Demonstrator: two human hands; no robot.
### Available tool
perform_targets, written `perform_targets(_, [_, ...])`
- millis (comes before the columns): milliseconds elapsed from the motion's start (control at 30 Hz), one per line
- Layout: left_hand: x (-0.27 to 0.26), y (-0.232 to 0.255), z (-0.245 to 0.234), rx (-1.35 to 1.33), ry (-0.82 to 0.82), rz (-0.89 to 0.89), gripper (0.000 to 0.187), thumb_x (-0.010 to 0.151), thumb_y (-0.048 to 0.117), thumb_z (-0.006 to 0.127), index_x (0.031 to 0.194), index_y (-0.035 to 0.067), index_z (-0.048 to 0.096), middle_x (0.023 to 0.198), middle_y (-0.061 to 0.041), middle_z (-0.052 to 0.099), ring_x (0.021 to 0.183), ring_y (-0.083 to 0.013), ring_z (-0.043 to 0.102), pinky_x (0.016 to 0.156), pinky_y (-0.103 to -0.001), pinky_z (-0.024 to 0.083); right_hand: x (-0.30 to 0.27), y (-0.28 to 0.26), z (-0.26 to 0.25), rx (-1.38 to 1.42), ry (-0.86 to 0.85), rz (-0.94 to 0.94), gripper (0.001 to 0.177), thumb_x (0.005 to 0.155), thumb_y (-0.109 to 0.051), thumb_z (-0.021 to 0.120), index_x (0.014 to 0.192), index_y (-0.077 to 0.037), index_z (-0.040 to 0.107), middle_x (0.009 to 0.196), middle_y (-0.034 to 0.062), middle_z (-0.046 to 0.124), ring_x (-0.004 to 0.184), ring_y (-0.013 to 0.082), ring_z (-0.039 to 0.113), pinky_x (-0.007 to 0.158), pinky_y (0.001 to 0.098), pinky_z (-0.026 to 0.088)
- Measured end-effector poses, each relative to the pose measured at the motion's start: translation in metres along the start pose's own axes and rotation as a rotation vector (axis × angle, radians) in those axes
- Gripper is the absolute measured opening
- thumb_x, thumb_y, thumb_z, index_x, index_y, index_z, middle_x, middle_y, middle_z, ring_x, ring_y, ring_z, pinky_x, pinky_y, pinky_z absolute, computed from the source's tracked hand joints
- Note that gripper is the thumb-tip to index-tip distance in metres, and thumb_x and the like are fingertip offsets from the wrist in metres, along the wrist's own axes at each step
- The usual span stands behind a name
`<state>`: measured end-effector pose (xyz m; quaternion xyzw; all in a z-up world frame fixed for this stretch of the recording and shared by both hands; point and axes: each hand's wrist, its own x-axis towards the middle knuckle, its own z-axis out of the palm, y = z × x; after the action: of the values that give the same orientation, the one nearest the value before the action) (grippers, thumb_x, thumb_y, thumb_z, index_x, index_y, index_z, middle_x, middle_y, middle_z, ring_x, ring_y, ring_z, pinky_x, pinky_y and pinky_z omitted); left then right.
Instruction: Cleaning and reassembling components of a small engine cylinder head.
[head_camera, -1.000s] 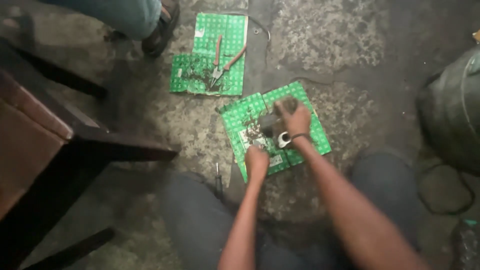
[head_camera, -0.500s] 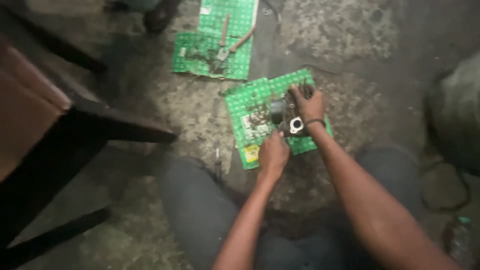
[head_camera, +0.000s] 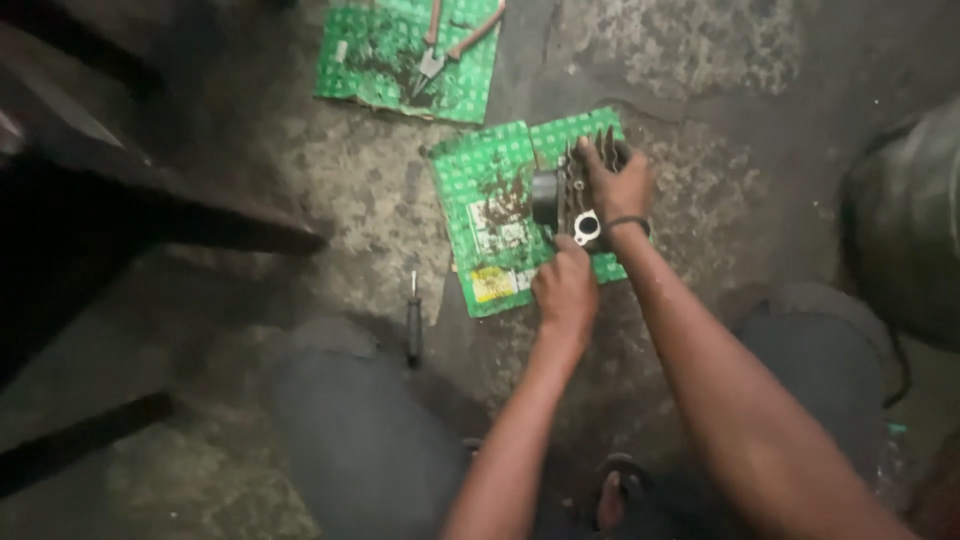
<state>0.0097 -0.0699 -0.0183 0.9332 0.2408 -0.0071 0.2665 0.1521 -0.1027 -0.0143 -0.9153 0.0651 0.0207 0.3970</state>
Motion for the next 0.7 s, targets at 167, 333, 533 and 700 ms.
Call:
perform_targets(167, [-0.024,-0.06,0.028,-0.126,-0.167,0.067,0.018,0.09,0.007,0.057,0.1,-0.004,0.066,0.084,-0.027,0.072,0.08,-0.0464,0.072,0.071,-0.058,0.058,0.006,0.003,0.002,0.173,-0.067,-0.015,0.061,0.084,-0.051,0.08,0.112,0.002,0.075,0.099,0.0159,0.079,0.091,0.0228,0.078,0.083,0.0359,0.057])
perform_targets(333, [-0.006,-0.064,-0.021,-0.157,-0.129,-0.065,0.018,0.096,0.011,0.052,0.104,-0.002,0.062,0.079,-0.028,0.07,0.076,-0.0507,0.07,0.069,-0.062,0.054,0.019,0.015,0.015,0.332,-0.087,-0.007,0.061,0.082,-0.049,0.081,0.111,0.004,0.074,0.1,0.0154,0.08,0.089,0.0228,0.078,0.082,0.0356,0.059])
perform_targets(533, [0.002,-0.03,-0.036,-0.179,-0.005,0.087,0.021,0.104,0.021,0.051,0.104,0.005,0.064,0.078,-0.025,0.07,0.074,-0.0479,0.069,0.065,-0.061,0.052,0.03,0.052,0.036,0.181,0.129,-0.147,0.071,0.079,-0.053,0.09,0.106,0.01,0.072,0.097,0.0219,0.076,0.088,0.0278,0.074,0.081,0.0398,0.055])
perform_targets(700, [-0.012,-0.02,0.0,-0.03,0.038,0.093,0.029,0.092,0.009,0.052,0.116,-0.007,0.059,0.082,-0.025,0.071,0.077,-0.0458,0.072,0.07,-0.057,0.057,0.027,0.044,0.022,0.274,-0.006,-0.005,0.068,0.091,-0.063,0.065,0.104,0.002,0.078,0.094,0.0155,0.081,0.09,0.0223,0.077,0.084,0.0364,0.056])
